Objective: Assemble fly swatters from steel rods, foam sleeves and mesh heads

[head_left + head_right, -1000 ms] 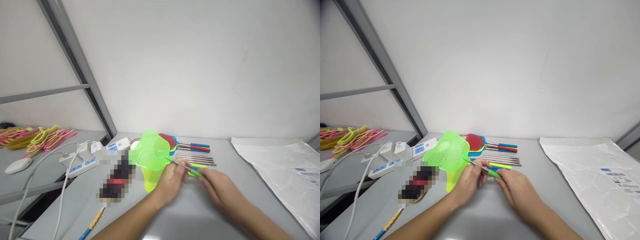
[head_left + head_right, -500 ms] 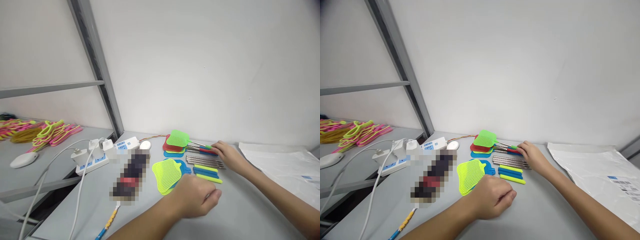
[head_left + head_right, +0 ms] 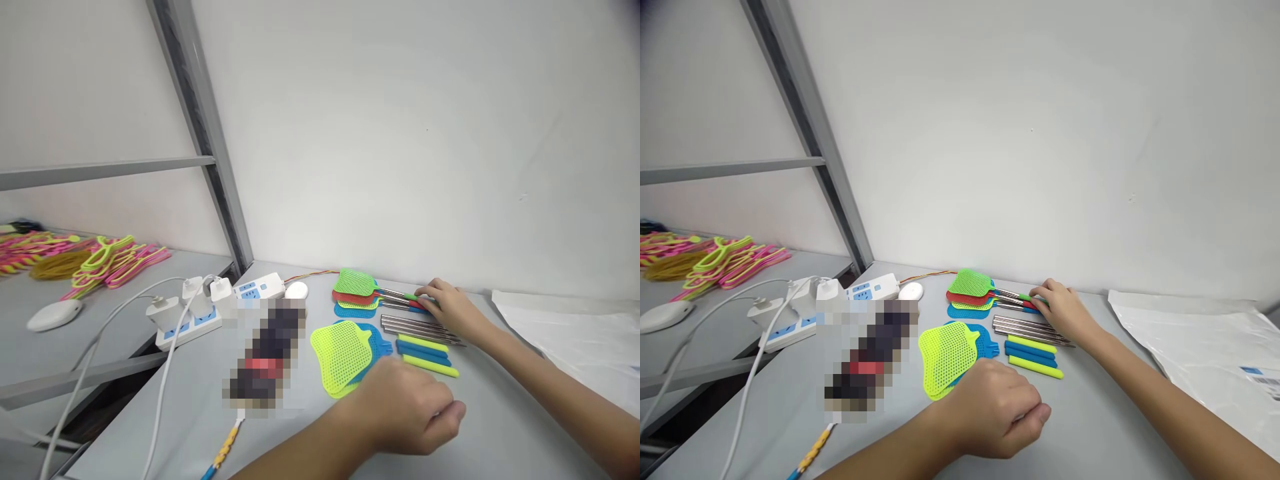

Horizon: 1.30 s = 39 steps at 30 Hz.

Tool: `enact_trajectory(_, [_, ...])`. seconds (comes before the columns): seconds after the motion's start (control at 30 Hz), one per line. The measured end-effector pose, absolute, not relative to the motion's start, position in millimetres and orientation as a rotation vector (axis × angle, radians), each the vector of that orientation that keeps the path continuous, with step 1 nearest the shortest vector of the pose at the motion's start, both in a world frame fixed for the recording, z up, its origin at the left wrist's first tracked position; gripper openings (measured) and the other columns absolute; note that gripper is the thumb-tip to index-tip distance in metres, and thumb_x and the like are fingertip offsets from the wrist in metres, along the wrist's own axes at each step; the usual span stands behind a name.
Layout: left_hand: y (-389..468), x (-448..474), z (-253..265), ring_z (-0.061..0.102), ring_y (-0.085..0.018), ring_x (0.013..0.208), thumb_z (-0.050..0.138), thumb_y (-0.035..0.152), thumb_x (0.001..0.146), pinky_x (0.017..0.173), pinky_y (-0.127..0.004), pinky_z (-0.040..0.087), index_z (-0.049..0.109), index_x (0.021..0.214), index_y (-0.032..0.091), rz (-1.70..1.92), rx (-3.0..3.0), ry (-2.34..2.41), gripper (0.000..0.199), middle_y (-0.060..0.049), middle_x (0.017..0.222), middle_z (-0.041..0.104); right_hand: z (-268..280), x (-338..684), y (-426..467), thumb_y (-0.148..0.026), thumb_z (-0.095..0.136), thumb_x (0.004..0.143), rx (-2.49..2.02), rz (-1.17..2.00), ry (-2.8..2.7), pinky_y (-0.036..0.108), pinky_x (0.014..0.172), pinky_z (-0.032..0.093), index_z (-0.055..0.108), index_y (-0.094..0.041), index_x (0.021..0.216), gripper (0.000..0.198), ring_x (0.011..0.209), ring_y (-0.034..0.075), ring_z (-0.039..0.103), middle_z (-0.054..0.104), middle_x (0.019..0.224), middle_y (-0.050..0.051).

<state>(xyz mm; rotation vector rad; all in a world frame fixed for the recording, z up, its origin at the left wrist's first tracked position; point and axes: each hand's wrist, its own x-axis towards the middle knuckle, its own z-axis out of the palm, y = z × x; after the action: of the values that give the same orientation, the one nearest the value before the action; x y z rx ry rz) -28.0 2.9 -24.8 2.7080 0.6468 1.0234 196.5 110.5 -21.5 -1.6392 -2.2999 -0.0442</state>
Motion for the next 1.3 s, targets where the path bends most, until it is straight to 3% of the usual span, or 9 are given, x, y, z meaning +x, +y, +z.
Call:
enact_trajectory(0.37, [15.8,-42.7,-13.3,0.049,-0.014,0.052,0.039,0.029,0.093,0.051,-0.028,0.027,0.051,0.061,0.02,0.889,2.765,0.734,0.035,-0.001,0.055,0.055,-20.4,203.5,87.2,-0.035,0.035,0.098,-1.615,-0.108,-2.296,0.039,0.082,0.038,0.062,-0.024,0.104,0.03,0.088,0.02,0.058,0.06,0.102,0.007])
enact_trajectory(0.63, [48.4,-77.0,6.9,0.057,-0.019,0.072,0.041,0.031,0.094,0.063,-0.028,0.037,0.06,0.082,0.021,0.747,2.573,1.206,0.025,-0.003,0.077,0.063,-15.6,192.6,22.6,-0.024,0.041,0.098,-1.319,-0.121,-2.42,0.038,0.085,0.037,0.061,-0.021,0.095,0.02,0.088,0.018,0.054,0.059,0.095,0.006])
enact_trajectory(0.87, [56.5,-94.7,7.9,0.055,-0.024,0.105,0.05,0.031,0.087,0.088,-0.035,0.043,0.063,0.107,0.023,0.529,2.548,1.292,0.025,-0.006,0.106,0.061,-37.1,183.2,-0.6,-0.019,0.044,0.096,-1.164,-0.061,-2.4,0.039,0.087,0.036,0.06,-0.021,0.096,0.017,0.084,0.018,0.051,0.056,0.088,0.005])
enact_trajectory(1.3, [59.7,-91.4,2.3,0.051,-0.026,0.102,0.048,0.03,0.089,0.084,-0.039,0.04,0.061,0.092,0.022,0.401,2.558,1.275,0.016,-0.006,0.098,0.058,-34.3,188.8,-4.0,-0.021,0.045,0.096,-1.227,0.036,-2.379,0.039,0.085,0.037,0.06,-0.022,0.097,0.015,0.088,0.019,0.05,0.056,0.093,0.005])
